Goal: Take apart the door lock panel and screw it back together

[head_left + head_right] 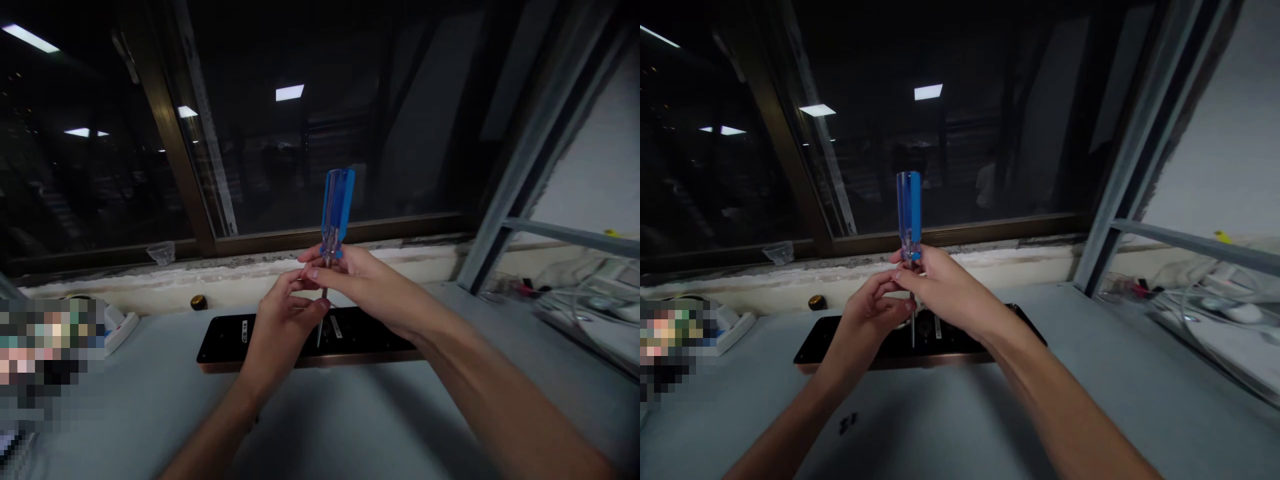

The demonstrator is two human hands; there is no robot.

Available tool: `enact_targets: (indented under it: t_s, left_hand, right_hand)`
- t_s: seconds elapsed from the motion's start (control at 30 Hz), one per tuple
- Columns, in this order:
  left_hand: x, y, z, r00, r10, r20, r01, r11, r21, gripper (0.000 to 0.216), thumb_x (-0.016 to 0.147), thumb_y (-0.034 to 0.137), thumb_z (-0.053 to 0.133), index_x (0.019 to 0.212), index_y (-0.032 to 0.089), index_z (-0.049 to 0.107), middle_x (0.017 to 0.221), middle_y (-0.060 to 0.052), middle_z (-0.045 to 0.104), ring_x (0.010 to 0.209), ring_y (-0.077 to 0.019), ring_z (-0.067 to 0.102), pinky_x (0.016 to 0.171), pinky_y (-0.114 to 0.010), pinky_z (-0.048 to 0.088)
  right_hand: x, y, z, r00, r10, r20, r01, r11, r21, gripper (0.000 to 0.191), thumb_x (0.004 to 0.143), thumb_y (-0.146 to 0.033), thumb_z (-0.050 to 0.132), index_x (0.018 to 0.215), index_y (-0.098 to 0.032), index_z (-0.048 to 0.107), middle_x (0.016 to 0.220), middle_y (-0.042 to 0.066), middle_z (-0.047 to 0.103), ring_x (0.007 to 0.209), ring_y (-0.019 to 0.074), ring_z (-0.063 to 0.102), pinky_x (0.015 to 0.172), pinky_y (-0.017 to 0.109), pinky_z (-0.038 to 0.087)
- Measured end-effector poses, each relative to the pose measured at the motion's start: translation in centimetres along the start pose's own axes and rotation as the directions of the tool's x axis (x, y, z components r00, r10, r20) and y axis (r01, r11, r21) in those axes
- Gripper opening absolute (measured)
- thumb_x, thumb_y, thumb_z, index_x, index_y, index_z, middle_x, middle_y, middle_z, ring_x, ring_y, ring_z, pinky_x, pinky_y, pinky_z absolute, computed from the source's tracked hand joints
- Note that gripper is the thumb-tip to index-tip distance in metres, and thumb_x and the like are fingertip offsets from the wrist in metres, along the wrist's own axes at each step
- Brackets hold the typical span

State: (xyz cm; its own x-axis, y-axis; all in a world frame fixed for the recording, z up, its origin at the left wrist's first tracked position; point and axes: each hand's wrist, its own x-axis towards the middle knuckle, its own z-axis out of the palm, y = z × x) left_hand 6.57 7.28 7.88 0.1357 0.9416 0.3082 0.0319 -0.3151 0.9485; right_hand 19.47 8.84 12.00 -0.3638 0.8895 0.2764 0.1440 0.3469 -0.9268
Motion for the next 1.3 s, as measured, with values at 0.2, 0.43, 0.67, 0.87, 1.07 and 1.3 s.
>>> enact_targets:
  t_s: [0.2, 0.43, 0.67, 0.87, 1.07, 1.3]
  left_hand:
    - [0.0, -0.4, -0.7, 0.998, 0.022, 0.053, -0.046, 0.865, 0.500, 0.015, 0.068, 0.019, 0.061, 0.081, 0.018, 0.054, 0.061, 0.006, 0.054, 0.054, -0.0084, 0.050, 0.053, -0.021, 0.037]
    - [0.0, 0.1, -1.4, 0.984, -0.016, 0.179, -0.104, 0.764, 0.636, 0.019, 0.072, 0.016, 0.055, 0.052, 0.016, 0.053, 0.049, 0.006, 0.052, 0.049, -0.0074, 0.047, 0.051, -0.020, 0.034]
    - [-0.1, 1.9, -3.2, 0.969, -0.047, 0.244, -0.088, 0.853, 0.514, 0.015, 0.072, 0.028, 0.059, 0.083, 0.019, 0.062, 0.076, 0.001, 0.065, 0.069, -0.0115, 0.061, 0.062, -0.019, 0.046]
    - [-2.6, 4.6, -5.8, 0.940, -0.144, 0.310, -0.158, 0.622, 0.767, 0.015, 0.077, 0.027, 0.052, 0.082, 0.026, 0.066, 0.067, 0.004, 0.065, 0.058, -0.0098, 0.059, 0.052, -0.016, 0.041]
    - [-7.6, 1.1, -8.9, 0.938, -0.223, 0.264, -0.093, 0.573, 0.814, 0.018, 0.079, 0.029, 0.050, 0.084, 0.027, 0.067, 0.077, 0.002, 0.067, 0.067, -0.0130, 0.061, 0.062, -0.019, 0.044]
    - [-12.2, -4.1, -13.7, 0.960, -0.231, 0.160, -0.001, 0.568, 0.823, 0.020, 0.078, 0.025, 0.051, 0.087, 0.030, 0.068, 0.088, 0.000, 0.068, 0.078, -0.0165, 0.063, 0.071, -0.024, 0.049]
  right_hand:
    - [0.1, 0.1, 0.1, 0.996, -0.080, -0.044, 0.066, 0.964, -0.259, 0.017, 0.076, -0.032, 0.053, 0.071, -0.016, 0.056, 0.062, 0.001, 0.059, 0.058, 0.0125, 0.055, 0.052, 0.025, 0.041]
    - [0.2, 0.5, 0.3, 0.986, -0.122, 0.110, 0.142, 0.968, -0.208, 0.011, 0.073, -0.027, 0.056, 0.077, -0.017, 0.059, 0.066, -0.001, 0.060, 0.062, 0.0114, 0.056, 0.060, 0.025, 0.044]
    - [-0.7, -1.1, -1.5, 0.980, -0.196, -0.032, 0.193, 0.979, -0.069, 0.006, 0.069, -0.020, 0.063, 0.066, -0.017, 0.060, 0.058, -0.003, 0.056, 0.055, 0.0083, 0.052, 0.053, 0.022, 0.042]
    - [-2.2, -2.9, -3.3, 0.794, -0.411, -0.448, 0.514, 0.848, 0.133, 0.009, 0.070, -0.019, 0.064, 0.063, -0.023, 0.059, 0.061, -0.004, 0.055, 0.054, 0.0082, 0.051, 0.048, 0.023, 0.042]
    - [-2.9, -3.7, -3.7, 0.847, -0.285, -0.449, 0.442, 0.847, 0.296, 0.021, 0.077, -0.031, 0.056, 0.058, -0.023, 0.060, 0.053, -0.003, 0.052, 0.047, 0.0085, 0.050, 0.043, 0.025, 0.039]
    - [-3.3, -4.1, -3.4, 0.899, -0.352, -0.261, 0.416, 0.874, 0.253, 0.037, 0.077, -0.054, 0.049, 0.058, -0.027, 0.064, 0.060, -0.001, 0.063, 0.046, 0.0108, 0.055, 0.045, 0.029, 0.044]
